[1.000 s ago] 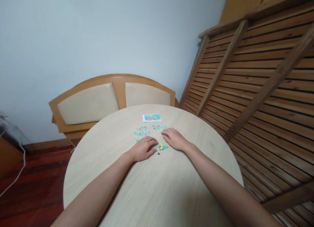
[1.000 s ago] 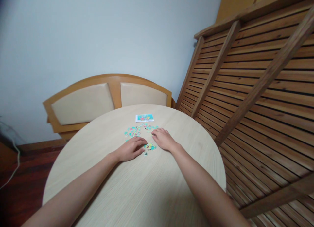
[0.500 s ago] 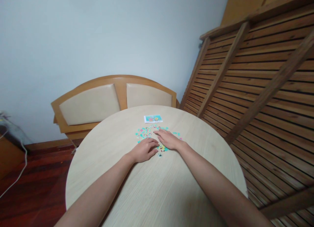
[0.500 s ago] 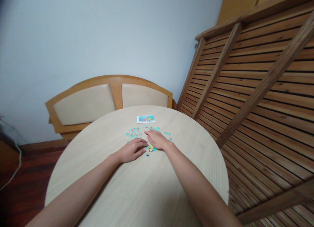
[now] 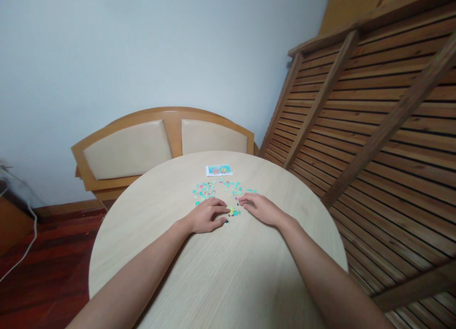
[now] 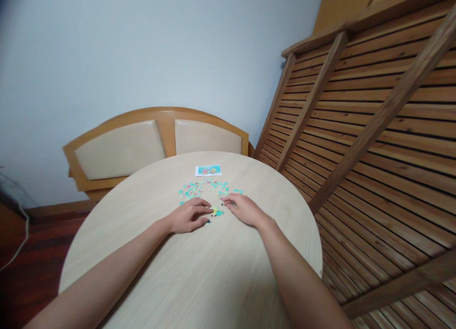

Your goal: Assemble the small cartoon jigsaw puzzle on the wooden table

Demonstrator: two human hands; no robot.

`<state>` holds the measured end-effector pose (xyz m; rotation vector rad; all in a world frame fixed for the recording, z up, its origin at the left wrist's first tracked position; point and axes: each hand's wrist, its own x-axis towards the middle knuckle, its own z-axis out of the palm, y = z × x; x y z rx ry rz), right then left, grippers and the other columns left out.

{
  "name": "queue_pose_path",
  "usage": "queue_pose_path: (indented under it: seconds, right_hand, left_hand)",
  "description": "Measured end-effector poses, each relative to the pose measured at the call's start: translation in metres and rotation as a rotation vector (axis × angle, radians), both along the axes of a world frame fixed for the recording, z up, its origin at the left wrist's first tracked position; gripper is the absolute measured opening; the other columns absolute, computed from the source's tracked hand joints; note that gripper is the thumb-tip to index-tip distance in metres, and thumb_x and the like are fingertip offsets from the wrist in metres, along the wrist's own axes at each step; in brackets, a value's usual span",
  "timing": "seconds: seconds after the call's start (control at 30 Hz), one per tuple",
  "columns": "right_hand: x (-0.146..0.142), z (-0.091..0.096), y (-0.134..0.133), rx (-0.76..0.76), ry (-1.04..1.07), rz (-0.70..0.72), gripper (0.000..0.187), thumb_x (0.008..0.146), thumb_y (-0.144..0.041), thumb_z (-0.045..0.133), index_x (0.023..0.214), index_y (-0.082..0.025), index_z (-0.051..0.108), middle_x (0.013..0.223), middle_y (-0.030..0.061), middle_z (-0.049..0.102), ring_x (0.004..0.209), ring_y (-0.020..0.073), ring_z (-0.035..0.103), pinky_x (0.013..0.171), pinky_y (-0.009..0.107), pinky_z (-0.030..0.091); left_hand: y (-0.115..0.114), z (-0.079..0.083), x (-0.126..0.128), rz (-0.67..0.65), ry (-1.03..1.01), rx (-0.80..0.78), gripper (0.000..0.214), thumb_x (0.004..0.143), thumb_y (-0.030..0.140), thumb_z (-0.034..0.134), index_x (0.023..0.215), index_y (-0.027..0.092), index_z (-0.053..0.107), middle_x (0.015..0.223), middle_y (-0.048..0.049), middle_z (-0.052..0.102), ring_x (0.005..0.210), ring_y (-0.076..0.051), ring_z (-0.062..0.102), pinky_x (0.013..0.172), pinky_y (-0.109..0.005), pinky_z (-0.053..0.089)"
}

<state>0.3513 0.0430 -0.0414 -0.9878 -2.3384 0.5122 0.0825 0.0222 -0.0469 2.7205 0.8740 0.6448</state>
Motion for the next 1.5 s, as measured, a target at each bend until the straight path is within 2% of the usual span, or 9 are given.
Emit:
queue_pose_path:
  seconds: [0.17,0.27,0.37,0.43,0.7,0.87,1.17,1.37,1.5]
  right_hand:
    - [0.007,0.000,0.005,-0.047,0.035,-0.027,0.026,0.089,-0.024,0.061,0.112,-0.019,0.071,0.105,0.0073,0.073,0.095,0.0203,0.067,0.091,0.035,0.049]
    - [0.005,-0.003,0.008,0.006,-0.012,-0.027,0.027,0.087,-0.023,0.063,0.111,-0.019,0.072,0.098,0.0066,0.074,0.096,0.0218,0.066,0.092,0.036,0.047]
    - [0.004,-0.003,0.008,0.054,-0.083,-0.044,0.019,0.087,-0.023,0.063,0.100,-0.020,0.076,0.092,0.0066,0.073,0.093,0.0227,0.064,0.090,0.037,0.046]
    - [0.004,-0.002,0.007,0.055,-0.101,-0.030,0.016,0.087,-0.023,0.062,0.094,-0.021,0.077,0.091,0.0062,0.073,0.093,0.0222,0.063,0.091,0.037,0.045]
    - [0.005,0.003,0.002,0.007,-0.066,0.036,0.018,0.086,-0.019,0.061,0.094,-0.022,0.076,0.094,0.0048,0.073,0.094,0.0204,0.064,0.093,0.036,0.045]
    - [0.012,-0.003,0.007,-0.034,-0.052,-0.059,0.019,0.085,-0.021,0.062,0.099,-0.020,0.074,0.102,0.0064,0.073,0.098,0.0218,0.064,0.092,0.036,0.047]
    - [0.017,-0.012,0.015,0.057,-0.087,-0.152,0.026,0.087,-0.010,0.054,0.102,-0.020,0.073,0.107,0.0071,0.071,0.105,0.0224,0.061,0.099,0.039,0.044]
    - [0.010,-0.007,0.007,0.090,-0.096,-0.149,0.015,0.089,-0.028,0.062,0.095,-0.021,0.073,0.100,0.0063,0.071,0.100,0.0218,0.061,0.094,0.036,0.045]
    - [0.006,-0.006,0.005,0.093,-0.137,-0.127,0.019,0.083,-0.038,0.071,0.092,-0.021,0.073,0.097,0.0056,0.070,0.098,0.0224,0.061,0.093,0.036,0.044]
  left_hand:
    - [0.001,-0.001,-0.001,-0.001,0.012,0.002,0.036,0.093,0.036,0.054,0.123,0.020,0.067,0.121,-0.0109,0.063,0.112,-0.024,0.058,0.103,-0.040,0.045]
    - [0.002,-0.001,-0.002,-0.014,0.017,0.002,0.038,0.092,0.037,0.055,0.125,0.021,0.066,0.122,-0.0108,0.063,0.113,-0.024,0.057,0.104,-0.040,0.044]
    - [0.002,0.000,-0.001,-0.014,0.018,-0.005,0.038,0.092,0.037,0.055,0.124,0.020,0.066,0.122,-0.0111,0.063,0.113,-0.025,0.058,0.105,-0.041,0.044]
    - [0.001,0.000,-0.001,-0.010,0.019,-0.012,0.038,0.092,0.037,0.055,0.124,0.020,0.066,0.122,-0.0111,0.063,0.113,-0.025,0.058,0.105,-0.041,0.044]
    - [0.000,0.002,-0.001,0.003,0.040,-0.022,0.040,0.091,0.037,0.056,0.126,0.020,0.066,0.123,-0.0109,0.062,0.115,-0.025,0.057,0.105,-0.040,0.044]
    - [-0.001,0.002,-0.001,0.008,0.034,-0.020,0.038,0.092,0.037,0.055,0.124,0.020,0.066,0.123,-0.0109,0.062,0.115,-0.025,0.057,0.105,-0.040,0.044]
    - [0.000,0.002,-0.001,-0.007,0.032,-0.011,0.038,0.092,0.036,0.056,0.124,0.020,0.066,0.124,-0.0108,0.062,0.115,-0.025,0.057,0.105,-0.041,0.043]
    - [0.001,0.000,0.000,-0.008,0.026,-0.006,0.038,0.093,0.034,0.055,0.126,0.018,0.063,0.123,-0.0107,0.063,0.115,-0.024,0.057,0.106,-0.040,0.043]
    - [0.002,-0.001,-0.001,0.002,0.027,-0.006,0.036,0.094,0.035,0.053,0.124,0.017,0.064,0.123,-0.0111,0.063,0.115,-0.024,0.057,0.106,-0.040,0.043]
